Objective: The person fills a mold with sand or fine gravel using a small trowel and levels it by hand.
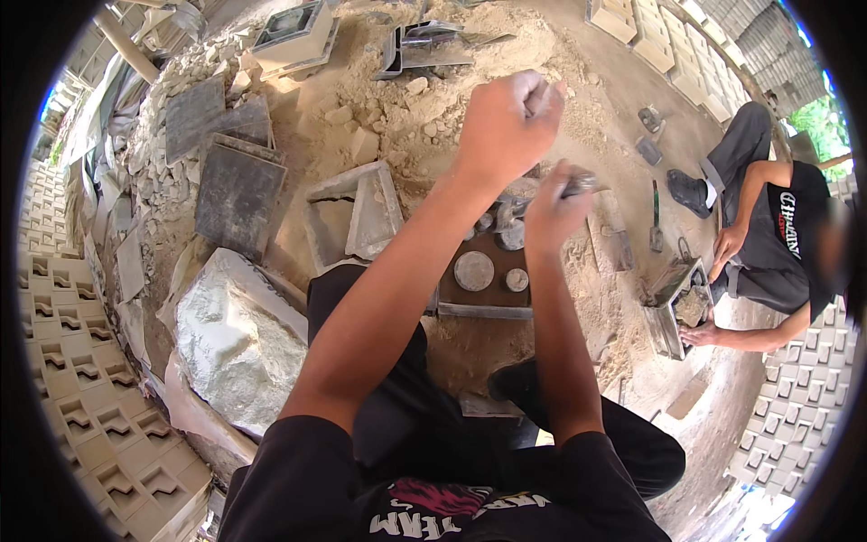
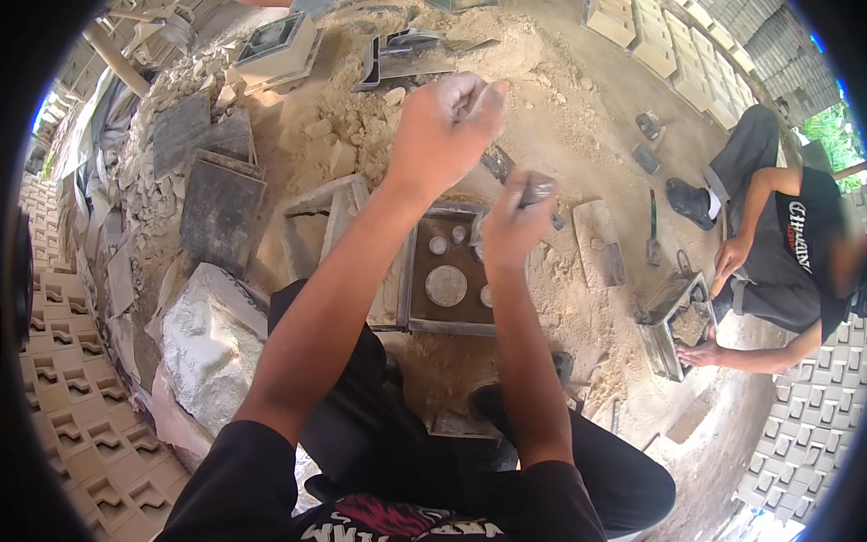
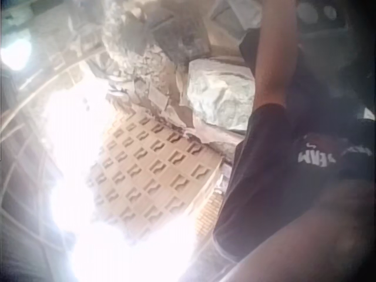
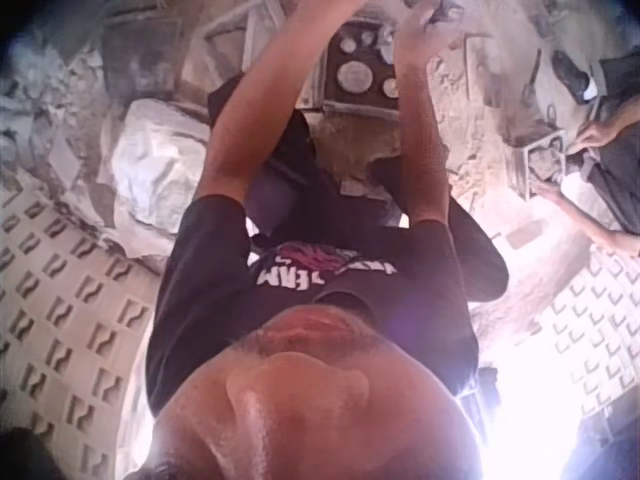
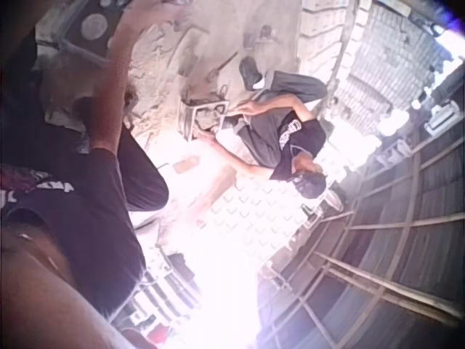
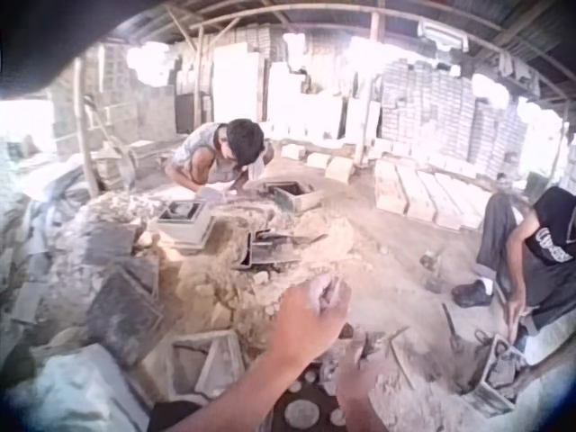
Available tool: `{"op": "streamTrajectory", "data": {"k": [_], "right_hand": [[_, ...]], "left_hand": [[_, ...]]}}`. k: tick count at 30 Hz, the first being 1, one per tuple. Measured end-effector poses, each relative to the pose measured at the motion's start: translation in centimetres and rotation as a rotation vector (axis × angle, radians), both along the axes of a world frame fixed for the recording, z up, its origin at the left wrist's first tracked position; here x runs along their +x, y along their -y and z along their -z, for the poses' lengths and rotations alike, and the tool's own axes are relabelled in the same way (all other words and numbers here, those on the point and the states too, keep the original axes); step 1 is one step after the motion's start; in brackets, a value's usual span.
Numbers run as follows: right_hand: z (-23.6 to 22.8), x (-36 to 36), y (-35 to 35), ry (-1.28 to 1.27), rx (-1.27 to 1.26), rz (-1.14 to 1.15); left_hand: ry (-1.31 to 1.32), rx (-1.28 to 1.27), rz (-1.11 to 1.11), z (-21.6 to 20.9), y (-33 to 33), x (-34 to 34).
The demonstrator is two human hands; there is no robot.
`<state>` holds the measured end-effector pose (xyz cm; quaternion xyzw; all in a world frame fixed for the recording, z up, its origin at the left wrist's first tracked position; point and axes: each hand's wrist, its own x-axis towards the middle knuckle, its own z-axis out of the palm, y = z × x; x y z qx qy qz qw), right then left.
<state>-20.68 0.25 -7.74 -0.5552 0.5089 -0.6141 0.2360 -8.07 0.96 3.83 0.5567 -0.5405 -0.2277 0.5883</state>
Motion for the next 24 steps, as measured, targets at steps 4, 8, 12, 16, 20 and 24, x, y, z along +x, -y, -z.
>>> {"op": "streamTrajectory", "data": {"k": [4,8,12,16,20,24], "right_hand": [[0.5,0.2,0.4,-0.241,0.214,-0.338],[0.1,0.5,-2.3,0.113,0.116,-0.2],[0.7,-0.6,-1.1,-0.18,0.092,-0.3],[-2.3,-0.6,-4.2,0.071,0.186,-0.312],[0.9,-2.5,-3.1,0.414,0.372,-0.37],[-2.1,-4.7,-3.9,0.414,0.23,-0.496]], "left_hand": [[-0.041,-0.04,0.006,0.4,0.8,-0.1],[0.01,-0.012,0.012,0.1,0.1,-0.4],[-0.027,-0.028,0.015,0.7,0.5,-1.0],[-0.011,0.038,0.033,0.1,-0.3,-0.9],[0.007,0.017,0.058,0.5,-0.1,-1.4],[0.027,0.04,0.047,0.0,-1.0,-1.5]]}}
